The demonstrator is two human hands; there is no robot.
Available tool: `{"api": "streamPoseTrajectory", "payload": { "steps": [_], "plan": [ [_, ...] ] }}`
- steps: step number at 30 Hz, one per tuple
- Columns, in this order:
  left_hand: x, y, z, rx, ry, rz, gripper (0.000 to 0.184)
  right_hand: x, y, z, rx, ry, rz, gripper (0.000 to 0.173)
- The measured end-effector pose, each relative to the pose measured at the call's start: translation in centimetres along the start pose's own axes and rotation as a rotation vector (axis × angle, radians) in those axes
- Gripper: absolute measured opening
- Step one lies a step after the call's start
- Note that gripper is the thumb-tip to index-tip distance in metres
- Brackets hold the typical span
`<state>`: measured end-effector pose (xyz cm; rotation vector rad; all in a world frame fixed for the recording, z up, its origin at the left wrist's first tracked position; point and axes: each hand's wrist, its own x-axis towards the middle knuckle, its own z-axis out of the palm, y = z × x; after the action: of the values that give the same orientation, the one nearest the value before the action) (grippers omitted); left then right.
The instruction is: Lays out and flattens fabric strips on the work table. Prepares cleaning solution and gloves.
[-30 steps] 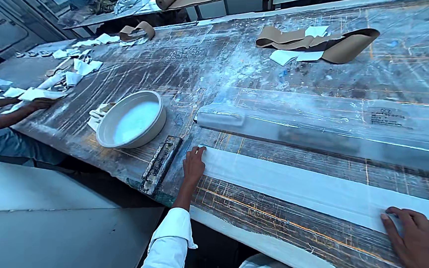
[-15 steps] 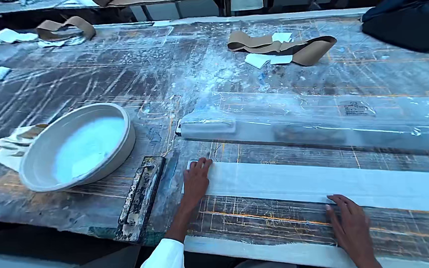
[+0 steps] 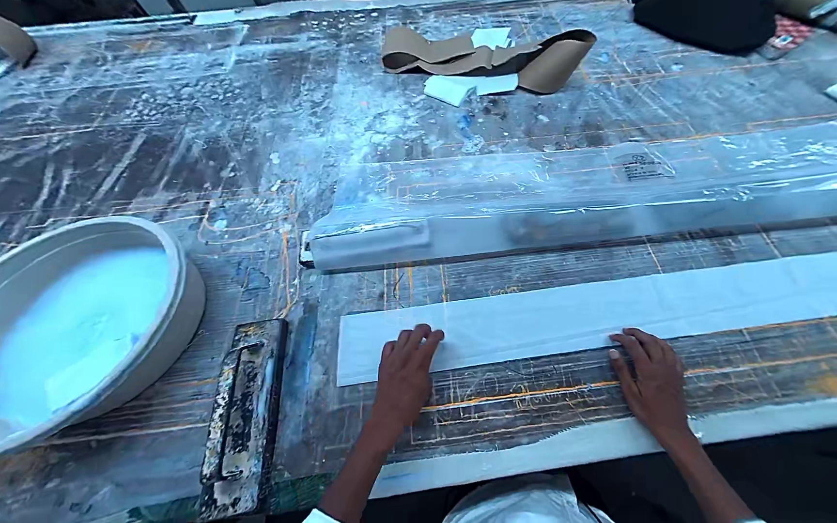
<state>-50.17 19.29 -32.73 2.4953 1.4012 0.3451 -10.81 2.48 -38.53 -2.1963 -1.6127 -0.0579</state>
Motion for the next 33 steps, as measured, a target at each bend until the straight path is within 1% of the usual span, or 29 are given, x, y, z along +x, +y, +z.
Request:
{"api": "streamPoseTrajectory", "payload": {
  "steps": [2,4,5,7,9,11,14,15,16,17,19,21,22,25,27,28,29,31,32,33],
  "plan": [
    [0.9,0.9,1.0,0.004,-0.022,-0.015,0.047,0.2,-0.1,-0.1,-0.017,0.001,0.008,0.056],
    [2.4,2.0,0.8,-0.006,-0.024,-0.053,0.044,0.3,-0.3,-0.2,-0.038,-0.001,0.017,0.052],
    [2.9,3.1,0.9,-0.014,-0.029,-0.026,0.043,0.3,-0.5,-0.2,-0.052,0.001,0.023,0.05],
    [3.5,5.2,1.9,-0.019,-0.045,0.099,0.045,0.6,-1.0,0.0,-0.072,0.011,0.032,0.047],
    [4.0,6.2,3.6,-0.011,-0.036,0.149,0.045,0.7,-1.1,0.1,-0.078,0.036,0.036,0.045],
    [5.4,6.9,3.9,-0.018,-0.049,0.117,0.044,0.3,-1.4,-0.1,-0.013,0.054,0.059,0.042],
    [7.2,10.6,4.8,-0.013,-0.044,0.213,0.046,-1.2,-0.9,-1.5,0.193,0.114,0.07,0.04],
    [7.6,12.1,5.6,0.018,-0.072,0.227,0.046,-2.1,-0.2,-2.3,0.259,0.129,0.07,0.039],
    [8.1,13.3,6.4,0.052,-0.102,0.213,0.045,-3.4,0.8,-3.4,0.302,0.137,0.071,0.038],
    [8.7,14.3,7.2,0.07,-0.096,0.194,0.042,-4.9,2.2,-4.5,0.316,0.155,0.073,0.037],
    [10.0,16.7,7.8,0.063,-0.024,0.175,0.037,-8.5,6.0,-6.8,0.307,0.224,0.126,0.035],
    [11.4,20.8,8.4,0.002,0.018,0.225,0.035,-12.4,10.8,-9.0,0.291,0.283,0.276,0.037],
    [12.0,23.2,8.9,-0.036,0.004,0.267,0.036,-14.5,13.3,-10.1,0.287,0.299,0.378,0.038],
    [13.8,30.6,11.3,-0.136,-0.099,0.382,0.041,-20.4,20.2,-12.5,0.286,0.302,0.651,0.04],
    [15.8,34.7,13.5,-0.176,-0.159,0.47,0.046,-23.7,23.8,-13.4,0.28,0.347,0.757,0.04],
    [17.0,36.1,14.4,-0.163,-0.196,0.499,0.049,-25.0,25.0,-13.7,0.274,0.37,0.796,0.04],
    [18.2,37.1,15.0,-0.121,-0.244,0.485,0.049,-26.2,25.8,-14.1,0.275,0.387,0.829,0.039],
    [20.3,38.6,15.5,0.007,-0.315,0.377,0.042,-28.0,26.9,-15.4,0.297,0.388,0.88,0.038],
    [21.4,39.5,15.6,0.033,-0.296,0.345,0.037,-28.5,27.4,-15.9,0.303,0.39,0.893,0.037],
    [22.5,40.6,15.7,0.018,-0.241,0.35,0.034,-28.7,28.0,-16.3,0.307,0.389,0.905,0.036]
  ]
}}
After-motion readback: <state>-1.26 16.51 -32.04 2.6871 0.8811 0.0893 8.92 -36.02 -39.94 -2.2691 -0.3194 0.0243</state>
